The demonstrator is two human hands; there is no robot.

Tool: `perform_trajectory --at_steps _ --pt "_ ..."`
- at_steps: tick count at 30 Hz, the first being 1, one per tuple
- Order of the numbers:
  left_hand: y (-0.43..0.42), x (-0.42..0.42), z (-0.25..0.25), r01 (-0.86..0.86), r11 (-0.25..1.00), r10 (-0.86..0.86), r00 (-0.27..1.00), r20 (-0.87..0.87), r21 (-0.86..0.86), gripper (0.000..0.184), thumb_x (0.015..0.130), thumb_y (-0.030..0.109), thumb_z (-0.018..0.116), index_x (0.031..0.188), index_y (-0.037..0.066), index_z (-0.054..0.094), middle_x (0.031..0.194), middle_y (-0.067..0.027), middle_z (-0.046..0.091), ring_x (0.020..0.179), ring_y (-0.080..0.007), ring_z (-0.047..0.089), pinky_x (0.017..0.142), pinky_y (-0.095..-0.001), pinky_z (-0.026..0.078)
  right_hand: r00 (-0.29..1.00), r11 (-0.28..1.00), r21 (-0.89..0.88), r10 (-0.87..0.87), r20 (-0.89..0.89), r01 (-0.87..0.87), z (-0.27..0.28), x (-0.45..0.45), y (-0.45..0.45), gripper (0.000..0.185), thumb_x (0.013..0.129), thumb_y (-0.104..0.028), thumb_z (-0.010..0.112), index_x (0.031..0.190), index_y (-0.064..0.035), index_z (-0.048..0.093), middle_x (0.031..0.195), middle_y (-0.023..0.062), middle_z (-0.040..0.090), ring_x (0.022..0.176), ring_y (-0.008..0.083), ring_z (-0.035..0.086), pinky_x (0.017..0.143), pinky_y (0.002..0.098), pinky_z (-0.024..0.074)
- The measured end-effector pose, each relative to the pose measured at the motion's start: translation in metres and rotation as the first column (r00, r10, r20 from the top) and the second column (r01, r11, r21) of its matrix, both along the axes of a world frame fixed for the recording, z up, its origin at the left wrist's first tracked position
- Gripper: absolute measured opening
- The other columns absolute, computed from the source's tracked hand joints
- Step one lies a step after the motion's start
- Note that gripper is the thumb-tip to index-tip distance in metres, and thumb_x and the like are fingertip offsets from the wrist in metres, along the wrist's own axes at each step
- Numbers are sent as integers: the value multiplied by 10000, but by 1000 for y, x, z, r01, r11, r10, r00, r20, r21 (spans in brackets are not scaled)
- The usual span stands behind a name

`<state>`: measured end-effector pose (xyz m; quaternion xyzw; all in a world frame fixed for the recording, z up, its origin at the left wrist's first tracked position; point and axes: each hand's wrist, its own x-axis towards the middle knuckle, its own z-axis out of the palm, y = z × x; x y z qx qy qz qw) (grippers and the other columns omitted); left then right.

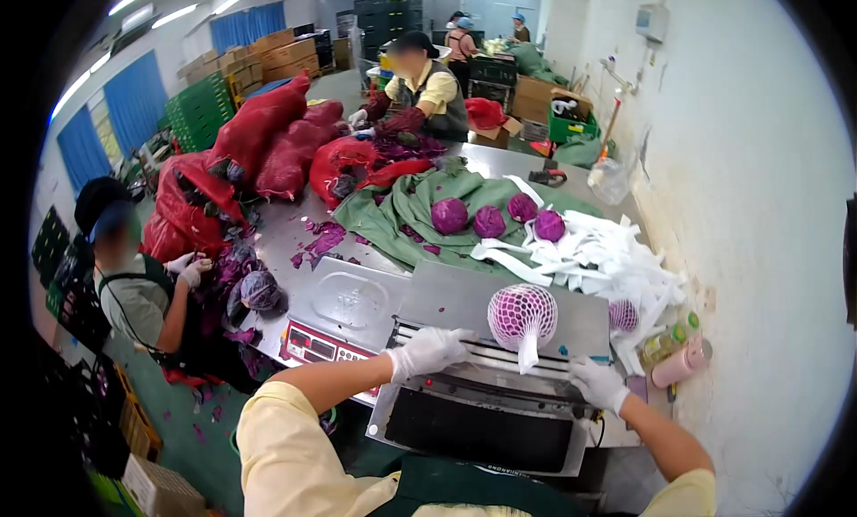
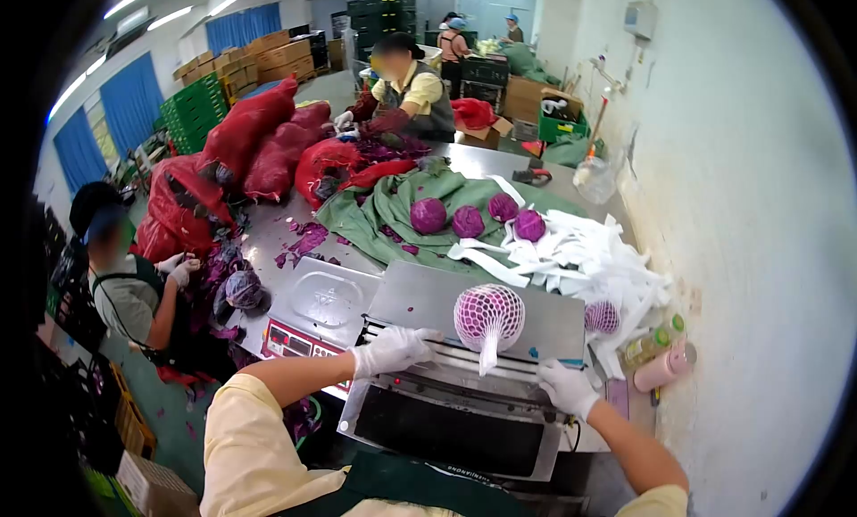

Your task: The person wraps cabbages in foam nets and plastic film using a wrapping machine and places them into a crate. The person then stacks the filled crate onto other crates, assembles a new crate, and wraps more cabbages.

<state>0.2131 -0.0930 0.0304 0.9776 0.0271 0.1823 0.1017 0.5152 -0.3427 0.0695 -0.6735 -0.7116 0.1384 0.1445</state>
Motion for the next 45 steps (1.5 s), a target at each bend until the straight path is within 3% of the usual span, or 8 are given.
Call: perform_trajectory --at_steps 7,12,15,18,23,32,40,45 --pt "-21 -39 110 63 27 137 988 67 -998 179 973 140 479 957 -8 579 972 -87 668 744 -127 649 709 -259 520 546 931 -162 -327 -771 328 112 -17 -24 34 913 -36 481 887 -23 499 808 97 640 650 159 631 601 257 509" --pt "33 24 140 161 607 111 952 284 -778 567 861 358 651 1239 -34 493 1190 -180 607 1126 -302 578 983 -399 444 467 661 240 -189 -864 711 111 24 59 94 849 28 508 932 -15 516 787 127 631 659 197 619 660 282 524" --pt "56 87 78 63 931 -64 998 8 -361 1201 574 445 853 1473 25 175 1514 -197 223 1423 -293 165 1145 -428 184 978 936 352 -82 193 9 68 50 110 357 739 53 563 1088 -18 538 966 159 612 882 309 598 745 336 525" --pt "49 111 43 141 915 -159 987 -18 -377 1216 559 416 867 1472 23 166 1477 -213 297 1375 -309 294 1126 -428 249 974 912 363 221 -43 -191 -27 48 139 711 685 -15 652 1348 -22 395 1283 167 507 1218 346 461 947 371 469" --pt "47 129 24 22 -228 -11 1000 25 -973 769 835 345 691 1404 13 294 1309 -170 479 1187 -225 513 1015 -349 423 650 998 -69 -63 -757 16 -2 22 142 1016 631 -86 768 1451 -18 173 1377 159 414 1306 245 379 1091 340 304" --pt "-81 30 32 -606 -707 -655 756 13 -364 848 811 772 390 1373 138 434 1362 -129 475 1206 -257 505 1032 -364 412 3 573 -747 -793 -609 -337 13 -60 -19 922 728 -64 698 1470 -78 150 1357 90 424 1233 199 446 1062 354 351" --pt "-163 -23 -37 -502 -753 -518 851 -87 -425 829 847 741 364 1405 128 397 1359 -85 499 1255 -221 463 1083 -363 323 -208 733 -645 -680 -704 -215 -43 -123 -77 726 808 -174 612 1442 -139 261 1339 56 470 1228 266 458 1043 411 364" --pt "-174 -87 -16 -319 294 -8 942 -336 -901 640 852 260 698 1368 20 405 1336 -142 495 1224 -213 482 990 -306 412 473 870 -491 -420 -774 -32 -92 -130 -115 615 857 -243 559 1425 -177 331 1328 35 498 1225 308 465 1031 447 372"
